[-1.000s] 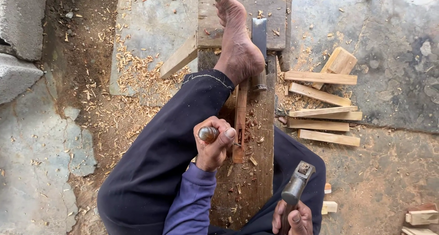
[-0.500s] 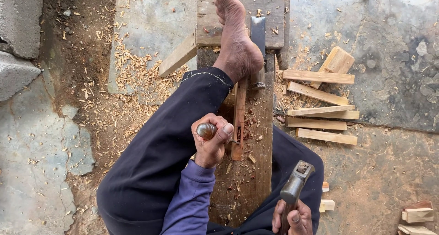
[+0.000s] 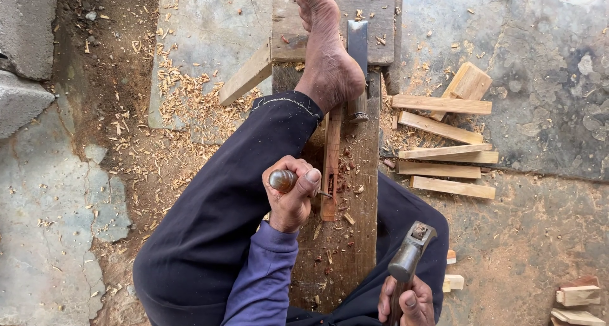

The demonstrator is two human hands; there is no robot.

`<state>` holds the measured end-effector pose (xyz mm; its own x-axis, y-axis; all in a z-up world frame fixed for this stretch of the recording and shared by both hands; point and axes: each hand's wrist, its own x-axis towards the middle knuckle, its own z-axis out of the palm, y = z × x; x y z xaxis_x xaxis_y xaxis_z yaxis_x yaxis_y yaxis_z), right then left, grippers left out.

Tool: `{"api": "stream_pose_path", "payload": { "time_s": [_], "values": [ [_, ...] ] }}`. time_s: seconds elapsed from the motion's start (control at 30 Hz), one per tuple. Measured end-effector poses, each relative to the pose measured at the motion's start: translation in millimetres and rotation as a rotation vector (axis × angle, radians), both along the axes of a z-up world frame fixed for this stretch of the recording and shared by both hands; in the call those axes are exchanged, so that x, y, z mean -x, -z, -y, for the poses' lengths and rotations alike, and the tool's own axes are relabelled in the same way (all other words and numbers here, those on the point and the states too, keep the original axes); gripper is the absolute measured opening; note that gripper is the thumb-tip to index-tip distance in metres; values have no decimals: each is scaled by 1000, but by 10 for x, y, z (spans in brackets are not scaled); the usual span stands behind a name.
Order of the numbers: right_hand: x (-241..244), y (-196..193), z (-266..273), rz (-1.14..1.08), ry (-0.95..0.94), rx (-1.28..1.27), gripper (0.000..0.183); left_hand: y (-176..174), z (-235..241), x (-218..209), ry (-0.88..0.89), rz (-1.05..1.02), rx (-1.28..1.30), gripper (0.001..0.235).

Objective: The person sits on the ground and uses a chisel and hammer to carve a groove into a piece of wood held steady by their bare foot. They repeatedly strike the chisel to remove wood shavings and then clear the debris from the carved area.

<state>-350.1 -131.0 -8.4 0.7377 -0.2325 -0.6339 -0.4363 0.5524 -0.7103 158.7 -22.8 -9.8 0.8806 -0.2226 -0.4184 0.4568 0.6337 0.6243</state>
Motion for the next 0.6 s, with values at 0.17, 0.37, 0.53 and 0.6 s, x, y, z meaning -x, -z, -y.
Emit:
{"api": "stream_pose_path", "payload": {
  "time_s": [0.17, 0.37, 0.53, 0.6],
  "values": [
    [25, 15, 5, -3, 9, -4, 61, 47, 20, 3, -30, 23, -12, 121],
    [27, -3, -4, -10, 3, 1, 62, -53, 11, 48, -45, 40, -35, 127],
    [-162, -153, 54, -28, -38, 45, 63, -35, 21, 55, -34, 5, -12, 129],
    [-310, -252, 161, -62, -217, 110, 64, 21, 28, 36, -59, 37, -22, 130]
  ]
}}
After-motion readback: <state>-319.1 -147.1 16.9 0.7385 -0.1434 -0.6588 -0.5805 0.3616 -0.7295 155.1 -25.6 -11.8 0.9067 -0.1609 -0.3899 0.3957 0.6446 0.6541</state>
